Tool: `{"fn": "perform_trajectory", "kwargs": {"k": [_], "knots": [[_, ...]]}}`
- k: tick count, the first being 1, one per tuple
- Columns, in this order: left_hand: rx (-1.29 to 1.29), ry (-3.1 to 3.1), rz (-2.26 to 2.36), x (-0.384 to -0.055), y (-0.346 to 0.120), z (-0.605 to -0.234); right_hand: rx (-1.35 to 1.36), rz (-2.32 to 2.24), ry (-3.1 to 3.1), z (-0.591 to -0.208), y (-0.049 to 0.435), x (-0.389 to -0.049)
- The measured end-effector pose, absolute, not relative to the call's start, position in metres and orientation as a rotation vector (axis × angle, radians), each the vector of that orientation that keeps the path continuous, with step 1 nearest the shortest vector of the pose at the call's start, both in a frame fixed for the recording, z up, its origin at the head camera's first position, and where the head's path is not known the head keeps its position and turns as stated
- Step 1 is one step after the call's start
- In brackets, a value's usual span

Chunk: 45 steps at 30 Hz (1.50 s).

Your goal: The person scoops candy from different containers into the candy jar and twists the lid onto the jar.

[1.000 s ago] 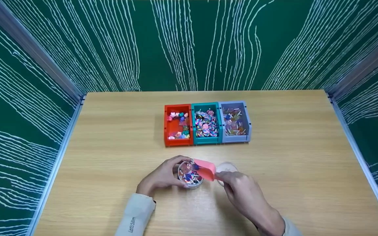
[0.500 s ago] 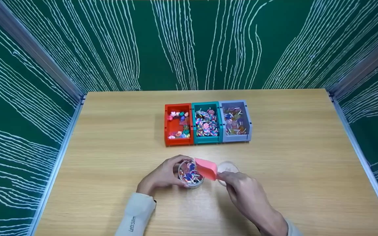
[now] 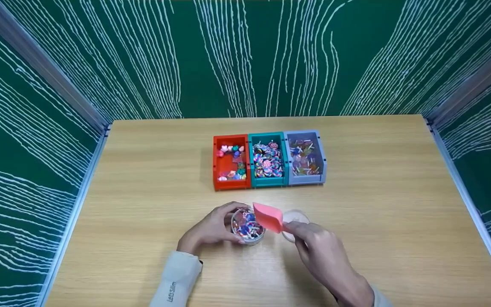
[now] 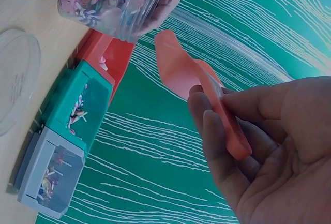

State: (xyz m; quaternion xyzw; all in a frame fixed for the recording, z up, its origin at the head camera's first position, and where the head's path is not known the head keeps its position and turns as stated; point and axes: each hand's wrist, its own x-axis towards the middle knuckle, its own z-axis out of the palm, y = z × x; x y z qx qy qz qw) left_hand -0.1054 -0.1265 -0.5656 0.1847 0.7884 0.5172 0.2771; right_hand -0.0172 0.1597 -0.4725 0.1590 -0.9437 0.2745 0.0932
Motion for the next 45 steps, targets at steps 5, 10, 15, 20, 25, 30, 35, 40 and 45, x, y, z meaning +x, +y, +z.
{"fn": "perform_trajectory", "kwargs": {"k": [5, 10, 15, 20, 25, 30, 35, 40, 45], "knots": [[0.519, 2.121, 1.390, -0.106, -0.127, -0.566, 0.518, 0.816, -2.791, -0.479, 0.156, -0.019], [0.528, 2.126, 1.394, -0.105, -0.128, -0.566, 0.494, 0.880, -2.816, -0.483, 0.157, -0.018], [0.510, 2.123, 1.406, -0.104, -0.129, -0.566, 0.394, 1.080, -2.853, -0.485, 0.164, -0.018], [0.499, 2.114, 1.418, -0.104, -0.130, -0.567, 0.254, 1.364, -2.785, -0.491, 0.175, -0.020], [0.529, 2.108, 1.441, -0.104, -0.129, -0.567, 0.017, 1.701, -2.639, -0.497, 0.189, -0.026], [0.513, 2.089, 1.454, -0.105, -0.127, -0.566, -0.198, 1.918, -2.506, -0.504, 0.201, -0.037], [0.486, 2.115, 1.406, -0.105, -0.127, -0.565, -0.360, 2.074, -2.455, -0.510, 0.204, -0.045], [0.463, 2.134, 1.366, -0.106, -0.125, -0.563, -0.467, 2.144, -2.447, -0.513, 0.198, -0.054], [0.452, 2.085, 1.375, -0.107, -0.124, -0.562, -0.471, 2.269, -2.376, -0.514, 0.190, -0.063]]}}
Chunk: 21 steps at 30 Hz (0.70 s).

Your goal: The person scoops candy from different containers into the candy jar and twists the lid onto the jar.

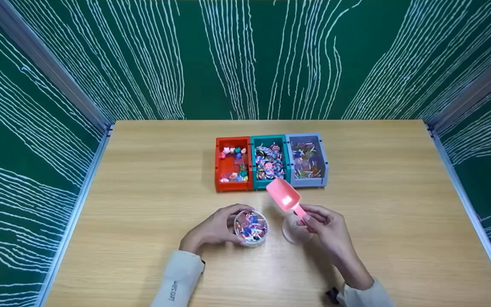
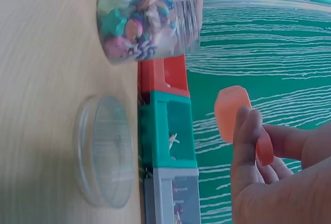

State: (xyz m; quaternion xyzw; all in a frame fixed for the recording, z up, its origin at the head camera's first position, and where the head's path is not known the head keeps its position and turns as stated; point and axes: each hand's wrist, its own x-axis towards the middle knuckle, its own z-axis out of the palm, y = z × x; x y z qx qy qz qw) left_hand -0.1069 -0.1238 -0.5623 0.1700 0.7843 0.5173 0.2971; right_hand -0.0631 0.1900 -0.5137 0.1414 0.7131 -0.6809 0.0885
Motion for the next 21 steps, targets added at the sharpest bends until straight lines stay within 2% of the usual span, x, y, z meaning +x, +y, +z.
{"fn": "perform_trajectory", "kwargs": {"k": [12, 21], "knots": [[0.446, 2.062, 1.376, -0.109, -0.123, -0.563, 0.508, -2.240, 1.997, -0.512, 0.184, -0.083], [0.442, 2.053, 1.365, -0.107, -0.124, -0.561, 0.678, -2.216, 1.943, -0.513, 0.197, -0.100]]}}
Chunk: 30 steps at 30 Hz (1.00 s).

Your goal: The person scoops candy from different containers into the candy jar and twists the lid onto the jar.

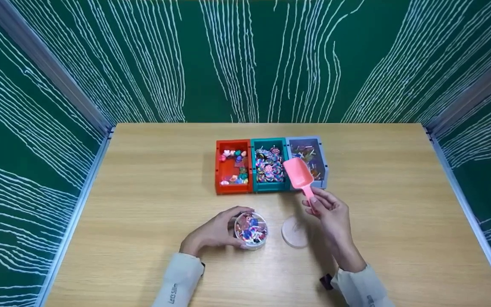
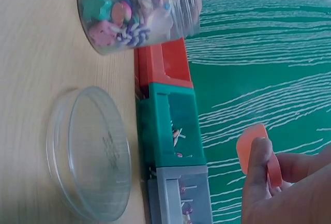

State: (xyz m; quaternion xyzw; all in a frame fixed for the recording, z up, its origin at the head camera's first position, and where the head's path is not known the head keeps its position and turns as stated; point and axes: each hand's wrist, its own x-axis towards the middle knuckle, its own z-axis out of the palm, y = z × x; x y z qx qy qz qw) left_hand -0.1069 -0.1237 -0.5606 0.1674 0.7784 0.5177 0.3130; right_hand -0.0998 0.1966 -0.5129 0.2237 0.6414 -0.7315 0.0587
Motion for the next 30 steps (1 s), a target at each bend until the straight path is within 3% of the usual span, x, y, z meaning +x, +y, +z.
{"fn": "perform_trajectory", "kwargs": {"k": [30], "knots": [[0.526, 2.168, 1.316, -0.103, -0.123, -0.562, 0.859, -2.265, 1.829, -0.550, 0.210, -0.137]]}}
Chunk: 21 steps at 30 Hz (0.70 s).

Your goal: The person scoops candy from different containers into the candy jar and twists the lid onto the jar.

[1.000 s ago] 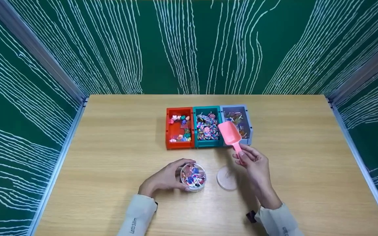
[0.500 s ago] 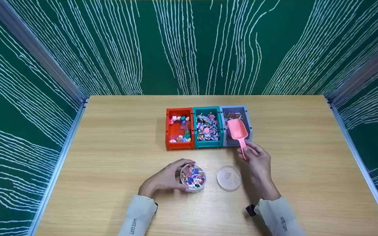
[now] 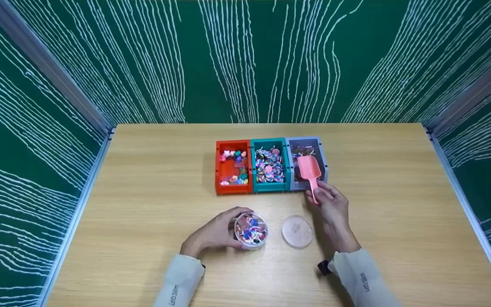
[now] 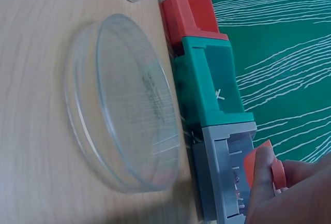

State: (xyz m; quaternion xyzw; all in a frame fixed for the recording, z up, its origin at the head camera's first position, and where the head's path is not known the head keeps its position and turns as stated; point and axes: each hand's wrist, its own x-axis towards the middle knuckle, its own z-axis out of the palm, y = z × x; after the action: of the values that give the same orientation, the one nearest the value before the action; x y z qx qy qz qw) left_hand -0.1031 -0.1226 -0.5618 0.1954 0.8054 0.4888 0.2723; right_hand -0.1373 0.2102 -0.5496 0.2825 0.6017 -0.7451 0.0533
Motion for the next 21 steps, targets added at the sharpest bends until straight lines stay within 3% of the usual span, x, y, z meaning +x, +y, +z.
{"fn": "perform_trajectory", "kwargs": {"k": [21], "knots": [[0.474, 2.167, 1.308, -0.103, -0.122, -0.563, 0.931, -2.308, 1.788, -0.566, 0.197, -0.158]]}}
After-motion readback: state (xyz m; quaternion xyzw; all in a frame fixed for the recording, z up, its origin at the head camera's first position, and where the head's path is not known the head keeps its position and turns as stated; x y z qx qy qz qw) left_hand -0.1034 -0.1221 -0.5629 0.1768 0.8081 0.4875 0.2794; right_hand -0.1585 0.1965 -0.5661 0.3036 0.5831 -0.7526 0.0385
